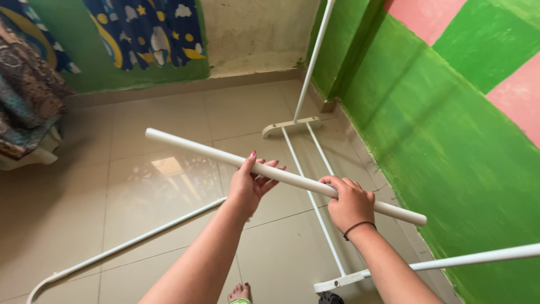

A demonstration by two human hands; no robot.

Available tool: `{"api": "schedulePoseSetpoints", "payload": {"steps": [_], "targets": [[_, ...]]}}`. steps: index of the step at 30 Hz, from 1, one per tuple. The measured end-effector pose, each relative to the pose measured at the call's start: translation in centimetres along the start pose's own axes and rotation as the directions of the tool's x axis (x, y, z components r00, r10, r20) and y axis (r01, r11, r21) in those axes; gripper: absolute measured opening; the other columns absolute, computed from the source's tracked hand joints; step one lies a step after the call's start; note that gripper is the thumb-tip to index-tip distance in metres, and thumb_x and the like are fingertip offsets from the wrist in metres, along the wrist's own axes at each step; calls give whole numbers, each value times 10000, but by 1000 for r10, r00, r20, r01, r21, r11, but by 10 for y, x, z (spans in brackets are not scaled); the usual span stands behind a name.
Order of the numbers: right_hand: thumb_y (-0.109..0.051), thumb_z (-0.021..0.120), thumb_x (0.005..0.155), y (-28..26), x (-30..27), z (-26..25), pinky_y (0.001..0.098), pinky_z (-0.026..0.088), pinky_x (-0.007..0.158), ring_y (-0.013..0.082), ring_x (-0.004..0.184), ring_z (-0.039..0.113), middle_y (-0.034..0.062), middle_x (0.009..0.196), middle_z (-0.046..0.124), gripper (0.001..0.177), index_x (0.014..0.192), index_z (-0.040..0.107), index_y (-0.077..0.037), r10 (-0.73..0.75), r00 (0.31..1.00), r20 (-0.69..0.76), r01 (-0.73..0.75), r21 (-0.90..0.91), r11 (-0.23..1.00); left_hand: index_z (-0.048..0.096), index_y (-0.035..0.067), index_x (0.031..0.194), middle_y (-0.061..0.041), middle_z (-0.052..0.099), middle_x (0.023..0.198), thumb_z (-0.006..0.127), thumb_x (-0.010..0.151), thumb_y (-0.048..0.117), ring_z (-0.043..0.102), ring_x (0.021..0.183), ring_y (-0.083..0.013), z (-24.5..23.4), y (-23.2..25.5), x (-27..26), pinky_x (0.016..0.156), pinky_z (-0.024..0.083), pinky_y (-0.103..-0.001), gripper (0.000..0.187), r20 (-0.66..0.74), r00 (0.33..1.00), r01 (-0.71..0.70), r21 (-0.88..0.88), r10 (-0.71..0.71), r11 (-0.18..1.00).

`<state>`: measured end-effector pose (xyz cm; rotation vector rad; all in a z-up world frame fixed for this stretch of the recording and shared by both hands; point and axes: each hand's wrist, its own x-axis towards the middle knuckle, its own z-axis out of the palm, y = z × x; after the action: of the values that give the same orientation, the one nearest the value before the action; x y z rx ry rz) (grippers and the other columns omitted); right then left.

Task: The person assembles a white metal frame by inserting vertical poles into the base and connecting horizontal bars. They handle multiple pipe sections and joints, fitting them together by hand to build the structure.

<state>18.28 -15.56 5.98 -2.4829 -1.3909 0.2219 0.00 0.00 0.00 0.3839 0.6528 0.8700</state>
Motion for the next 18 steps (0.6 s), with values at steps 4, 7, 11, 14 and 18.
{"api": "schedulePoseSetpoints", "payload": {"steps": [4, 7, 11, 14, 18], "targets": [[-30, 567, 836, 8, 9, 1, 462, 410, 970, 178, 1127, 621, -70, 1032, 702, 431, 1096, 702, -346, -32, 996, -79, 34, 18, 999, 458, 3, 1146, -249, 709, 1114, 530, 1007, 386, 736, 1057, -417, 30, 11, -9, 895, 581, -465, 414, -27, 1000, -5, 84, 8, 996], [-35, 577, 832, 16, 12, 0, 467, 409, 970, 176, 1124, 618, -62, 1032, 697, 415, 1099, 695, -330, -52, 996, -78, 53, 15, 998, 463, -13, 1162, -253, 703, 1103, 504, 1020, 374, 739, 1041, -402, 40, 8, -22, 901, 580, -445, 414, -41, 999, -16, 76, 20, 997], [-71, 604, 828, 15, 10, 2, 465, 397, 1000, 172, 1132, 612, -62, 1049, 691, 370, 1093, 688, -316, -75, 997, -22, 75, -16, 997, 454, -20, 1160, -251, 694, 1106, 507, 1022, 355, 738, 1033, -401, 40, 6, -37, 892, 583, -444, 403, -76, 996, -46, 65, 51, 997], [-94, 617, 824, 17, 2, 6, 464, 391, 1020, 183, 1120, 611, -55, 1066, 688, 356, 1102, 681, -308, -126, 992, -7, 126, -35, 991, 451, -14, 1158, -244, 695, 1120, 512, 1020, 326, 740, 1037, -397, 30, -3, -47, 882, 587, -441, 373, -123, 990, -64, 49, 70, 997], [-115, 627, 815, 17, -14, 15, 477, 392, 1007, 180, 1151, 602, -38, 1081, 681, 358, 1116, 675, -303, -176, 984, 41, 177, -24, 984, 441, 5, 1136, -242, 695, 1128, 529, 1014, 326, 734, 1026, -389, 13, -18, -65, 855, 593, -437, 356, -191, 977, -89, 12, 90, 996]]}}
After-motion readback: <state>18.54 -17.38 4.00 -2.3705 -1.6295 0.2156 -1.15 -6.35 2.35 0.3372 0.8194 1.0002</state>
